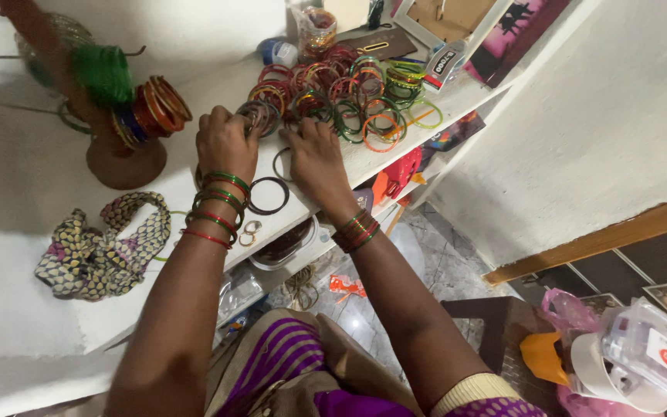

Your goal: The person picks up various bangles from a shelf, sorts them by color and type, and places them onto a wooden bangle stand. The person handles the bangles by hand, stacking them and arranging them neatly on the stand.

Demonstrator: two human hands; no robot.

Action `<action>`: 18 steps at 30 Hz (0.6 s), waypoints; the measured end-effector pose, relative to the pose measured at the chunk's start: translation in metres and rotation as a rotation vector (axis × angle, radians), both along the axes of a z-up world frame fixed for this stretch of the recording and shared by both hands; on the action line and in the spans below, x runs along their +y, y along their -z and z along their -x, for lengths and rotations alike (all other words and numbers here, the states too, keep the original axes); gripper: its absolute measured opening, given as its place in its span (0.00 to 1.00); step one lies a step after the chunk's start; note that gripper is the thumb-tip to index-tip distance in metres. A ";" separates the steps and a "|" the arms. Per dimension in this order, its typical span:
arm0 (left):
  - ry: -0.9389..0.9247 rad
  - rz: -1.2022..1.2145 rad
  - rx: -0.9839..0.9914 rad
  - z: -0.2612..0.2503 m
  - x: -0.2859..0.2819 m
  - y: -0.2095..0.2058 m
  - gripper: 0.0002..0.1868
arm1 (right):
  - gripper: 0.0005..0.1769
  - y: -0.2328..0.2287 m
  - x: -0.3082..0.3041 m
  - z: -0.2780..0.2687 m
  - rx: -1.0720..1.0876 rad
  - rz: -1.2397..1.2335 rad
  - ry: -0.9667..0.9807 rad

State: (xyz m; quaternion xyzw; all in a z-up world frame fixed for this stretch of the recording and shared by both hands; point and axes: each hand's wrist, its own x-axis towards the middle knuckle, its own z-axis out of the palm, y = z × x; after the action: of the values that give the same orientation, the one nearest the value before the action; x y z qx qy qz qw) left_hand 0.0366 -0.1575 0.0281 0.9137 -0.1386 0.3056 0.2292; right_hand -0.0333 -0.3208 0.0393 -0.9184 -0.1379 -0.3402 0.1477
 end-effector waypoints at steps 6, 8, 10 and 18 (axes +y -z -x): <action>-0.014 -0.084 -0.048 -0.010 -0.018 -0.001 0.16 | 0.20 0.004 -0.002 -0.006 -0.009 0.014 0.019; -0.003 -0.105 -0.036 -0.013 -0.020 -0.001 0.18 | 0.18 0.005 -0.002 -0.008 0.011 0.020 0.035; -0.007 -0.148 -0.015 -0.017 -0.022 0.000 0.19 | 0.19 0.007 -0.003 -0.008 0.001 -0.013 0.022; -0.023 -0.259 -0.031 -0.035 -0.025 0.009 0.14 | 0.20 0.008 -0.003 -0.010 -0.021 -0.025 0.027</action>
State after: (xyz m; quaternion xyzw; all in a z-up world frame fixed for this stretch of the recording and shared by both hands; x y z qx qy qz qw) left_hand 0.0712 -0.1821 0.0188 0.9323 -0.1700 0.3019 0.1037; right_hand -0.0236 -0.3239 0.0316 -0.9147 -0.1228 -0.3534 0.1530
